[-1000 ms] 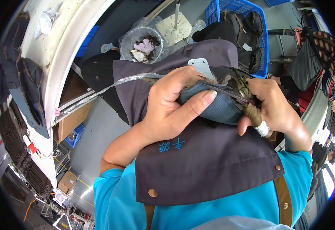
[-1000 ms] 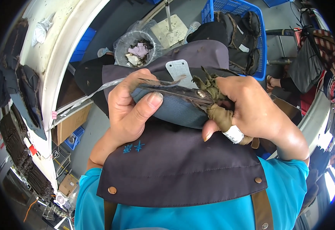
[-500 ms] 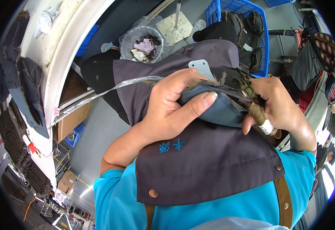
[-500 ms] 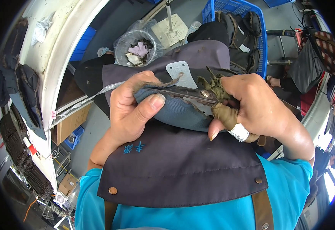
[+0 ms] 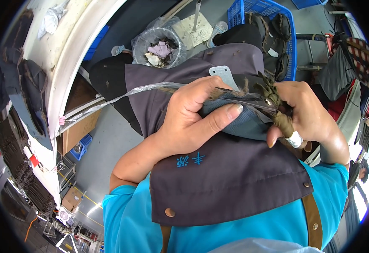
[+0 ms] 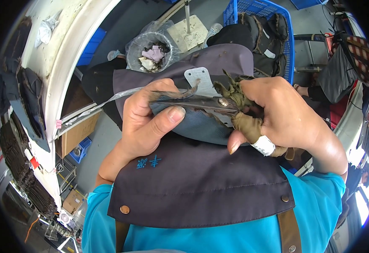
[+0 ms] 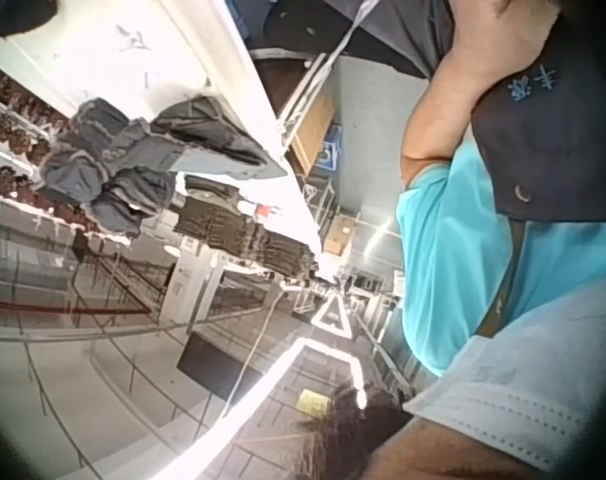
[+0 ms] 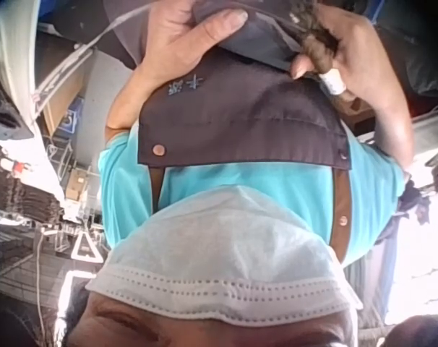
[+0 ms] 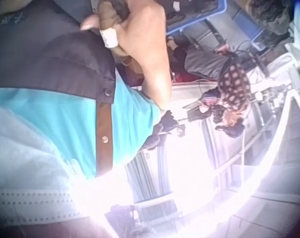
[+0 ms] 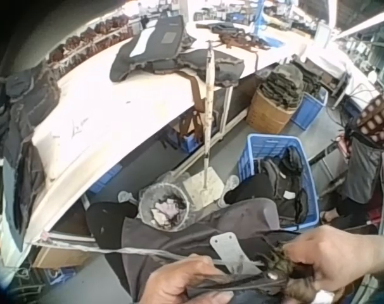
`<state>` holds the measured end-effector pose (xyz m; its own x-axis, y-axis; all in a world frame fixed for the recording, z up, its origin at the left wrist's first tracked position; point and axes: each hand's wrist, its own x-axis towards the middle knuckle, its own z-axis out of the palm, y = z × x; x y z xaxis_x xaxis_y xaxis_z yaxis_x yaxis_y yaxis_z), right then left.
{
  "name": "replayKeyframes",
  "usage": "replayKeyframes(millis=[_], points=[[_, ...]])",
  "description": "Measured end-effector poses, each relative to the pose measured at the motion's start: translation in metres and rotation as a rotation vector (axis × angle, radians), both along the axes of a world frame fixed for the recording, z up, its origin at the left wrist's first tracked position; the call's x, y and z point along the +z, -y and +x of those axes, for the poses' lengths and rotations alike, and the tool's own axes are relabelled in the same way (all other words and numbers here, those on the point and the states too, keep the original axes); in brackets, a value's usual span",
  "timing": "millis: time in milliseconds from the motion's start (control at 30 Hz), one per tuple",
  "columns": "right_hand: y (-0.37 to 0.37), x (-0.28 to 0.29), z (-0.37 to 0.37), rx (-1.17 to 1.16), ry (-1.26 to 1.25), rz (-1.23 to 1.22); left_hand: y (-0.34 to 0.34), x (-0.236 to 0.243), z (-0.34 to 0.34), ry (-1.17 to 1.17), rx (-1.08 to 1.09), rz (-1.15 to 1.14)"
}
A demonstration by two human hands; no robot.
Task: Trimming the fur lining and edges of a leather component using scissors.
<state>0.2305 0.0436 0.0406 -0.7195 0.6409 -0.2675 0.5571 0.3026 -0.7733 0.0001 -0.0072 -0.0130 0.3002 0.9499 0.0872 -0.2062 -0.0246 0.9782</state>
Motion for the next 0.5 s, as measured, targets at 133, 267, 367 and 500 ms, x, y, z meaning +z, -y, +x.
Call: replayKeyframes(millis=[133,267,367,500], points=[[0.0002,0.0025,-0.0004,-0.027,-0.004,-0.155,-0.0017,0.0011,-0.0032,-0.004,-0.060,-0.029],[-0.0013,0.0021,0.0036,0.040,0.013,-0.097,0.0005,0.0004,-0.0035,0.174,-0.076,-0.143],[-0.0009,0.0031,0.0019,0.018,-0.002,-0.132,0.0008,0.0047,-0.0001,0.180,-0.001,-0.102],[-0.0015,0.0050,0.0036,0.027,0.032,-0.037,0.0020,0.0014,-0.0025,0.174,0.007,-0.086]])
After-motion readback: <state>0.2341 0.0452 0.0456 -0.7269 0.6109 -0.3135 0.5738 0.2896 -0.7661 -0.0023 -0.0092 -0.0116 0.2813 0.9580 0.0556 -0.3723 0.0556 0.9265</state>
